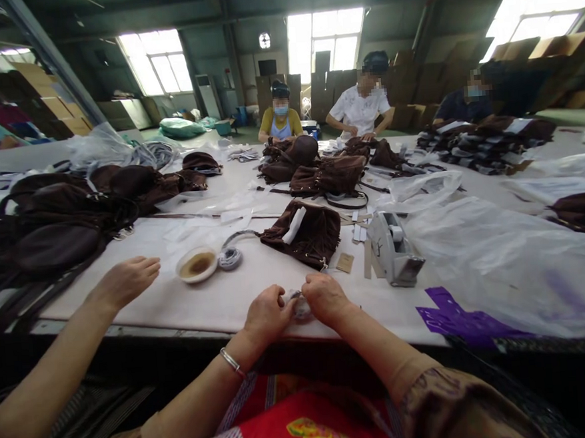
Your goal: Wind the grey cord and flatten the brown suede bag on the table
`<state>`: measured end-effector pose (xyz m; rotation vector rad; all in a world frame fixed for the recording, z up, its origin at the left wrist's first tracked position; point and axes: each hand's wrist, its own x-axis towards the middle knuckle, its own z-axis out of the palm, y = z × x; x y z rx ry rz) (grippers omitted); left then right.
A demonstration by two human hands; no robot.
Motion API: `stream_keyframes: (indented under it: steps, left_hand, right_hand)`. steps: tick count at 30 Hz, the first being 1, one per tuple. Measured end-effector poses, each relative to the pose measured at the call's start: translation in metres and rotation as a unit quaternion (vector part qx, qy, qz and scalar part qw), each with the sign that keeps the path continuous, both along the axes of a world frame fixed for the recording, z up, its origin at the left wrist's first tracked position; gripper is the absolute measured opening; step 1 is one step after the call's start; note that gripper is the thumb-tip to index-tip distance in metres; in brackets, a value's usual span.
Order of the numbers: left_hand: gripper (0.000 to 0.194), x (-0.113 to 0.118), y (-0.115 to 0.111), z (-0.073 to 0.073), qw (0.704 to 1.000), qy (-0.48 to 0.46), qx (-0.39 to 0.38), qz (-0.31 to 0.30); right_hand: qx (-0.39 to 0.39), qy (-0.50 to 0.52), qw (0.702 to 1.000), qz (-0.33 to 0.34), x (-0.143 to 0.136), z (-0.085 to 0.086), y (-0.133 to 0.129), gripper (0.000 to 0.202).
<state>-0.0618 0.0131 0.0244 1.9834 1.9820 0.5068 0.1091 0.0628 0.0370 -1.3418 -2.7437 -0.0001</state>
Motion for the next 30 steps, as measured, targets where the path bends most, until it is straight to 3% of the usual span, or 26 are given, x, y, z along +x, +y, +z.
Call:
stream_keyframes:
  steps: [7, 13, 18, 23, 26, 30]
  left_hand:
    - [0.025, -0.001, 0.009, 0.004, 0.999, 0.031, -0.023, -0.033]
    - [0.017, -0.002, 0.02, 0.002, 1.0, 0.011, 0.006, -0.029]
    - [0.013, -0.001, 0.015, -0.003, 0.999, -0.016, 0.034, -0.023]
    - [0.026, 0.001, 0.002, 0.0, 0.995, -0.068, 0.069, -0.036]
    - [0.022, 0.006, -0.002, 0.008, 0.998, -0.04, 0.025, -0.041]
    - [0.038, 0.015, 0.003, 0.013, 0.999, 0.007, -0.044, -0.012]
  right_hand:
    - [-0.011, 0.009, 0.999, -0.034, -0.011, -0.001, -0.001, 0.024]
    - [-0.059, 0.083, 0.995, 0.019, -0.002, -0.007, -0.008, 0.023]
    - [-0.072, 0.143, 0.987, 0.012, 0.006, -0.017, -0.01, 0.021]
    - [-0.054, 0.16, 0.985, -0.029, 0.006, -0.025, -0.016, 0.021]
    - [-0.047, 0.181, 0.981, -0.054, 0.004, -0.029, -0.022, 0.021]
    - [-0.024, 0.221, 0.972, -0.078, 0.0, -0.035, -0.028, 0.022]
